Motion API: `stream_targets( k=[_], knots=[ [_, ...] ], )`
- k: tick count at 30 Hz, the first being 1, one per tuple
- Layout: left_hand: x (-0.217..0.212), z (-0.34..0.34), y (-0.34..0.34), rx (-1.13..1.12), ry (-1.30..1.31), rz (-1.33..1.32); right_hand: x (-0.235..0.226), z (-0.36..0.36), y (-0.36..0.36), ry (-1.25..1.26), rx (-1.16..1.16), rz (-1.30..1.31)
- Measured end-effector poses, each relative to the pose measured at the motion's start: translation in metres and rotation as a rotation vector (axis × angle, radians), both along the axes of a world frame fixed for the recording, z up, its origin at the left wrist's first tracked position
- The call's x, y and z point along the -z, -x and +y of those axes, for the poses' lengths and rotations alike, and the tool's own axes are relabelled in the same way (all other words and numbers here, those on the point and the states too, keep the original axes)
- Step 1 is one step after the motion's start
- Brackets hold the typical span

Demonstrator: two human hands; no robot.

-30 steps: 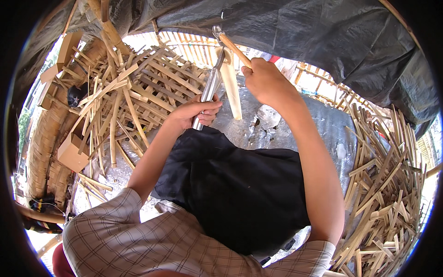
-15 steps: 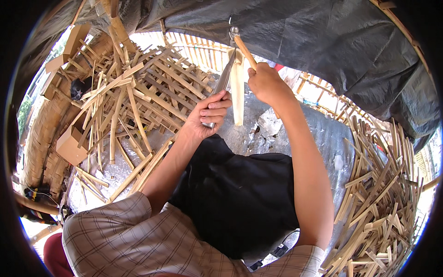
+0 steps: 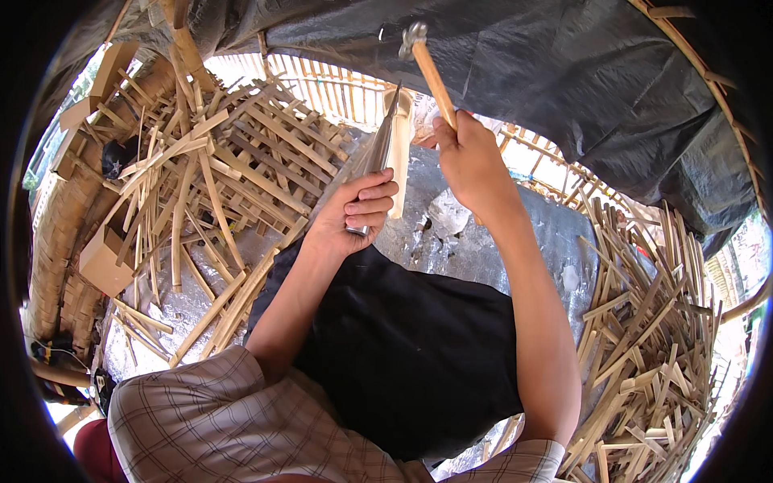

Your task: The person uses a hammer and a metal chisel to shape a piece of bamboo, striking the end of the chisel repeatedly while holding the wood against a stone block.

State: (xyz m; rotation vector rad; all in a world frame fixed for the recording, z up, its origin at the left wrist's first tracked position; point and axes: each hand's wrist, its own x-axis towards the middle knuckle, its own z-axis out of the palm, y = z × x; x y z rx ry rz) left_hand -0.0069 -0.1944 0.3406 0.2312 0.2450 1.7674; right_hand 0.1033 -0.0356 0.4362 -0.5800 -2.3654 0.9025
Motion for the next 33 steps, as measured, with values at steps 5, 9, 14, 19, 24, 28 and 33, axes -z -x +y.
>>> stream_targets(
  k=[5,9,14,19,24,28,33],
  knots=[
    [0.000,-0.002,-0.011,-0.014,0.009,0.069,-0.003,-0.002,-0.009,-0.003,0.090,-0.106],
    [0.000,-0.003,-0.020,-0.017,0.065,0.111,-0.016,0.002,-0.011,-0.070,0.093,0.141],
    [-0.001,0.002,-0.023,0.007,0.052,0.079,0.008,0.008,-0.005,-0.314,0.062,-0.084],
    [0.007,-0.007,-0.010,-0.013,0.038,0.065,-0.021,-0.010,-0.017,-0.130,0.133,-0.155],
    [0.007,-0.002,-0.014,0.003,0.051,0.080,-0.017,-0.006,-0.012,-0.247,0.134,0.012],
    [0.001,0.003,-0.016,-0.006,0.044,0.008,0.011,0.021,-0.003,-0.204,0.118,-0.328],
    [0.012,-0.008,-0.005,-0.013,0.061,0.065,-0.020,0.002,-0.003,-0.235,0.145,-0.108]
  ],
)
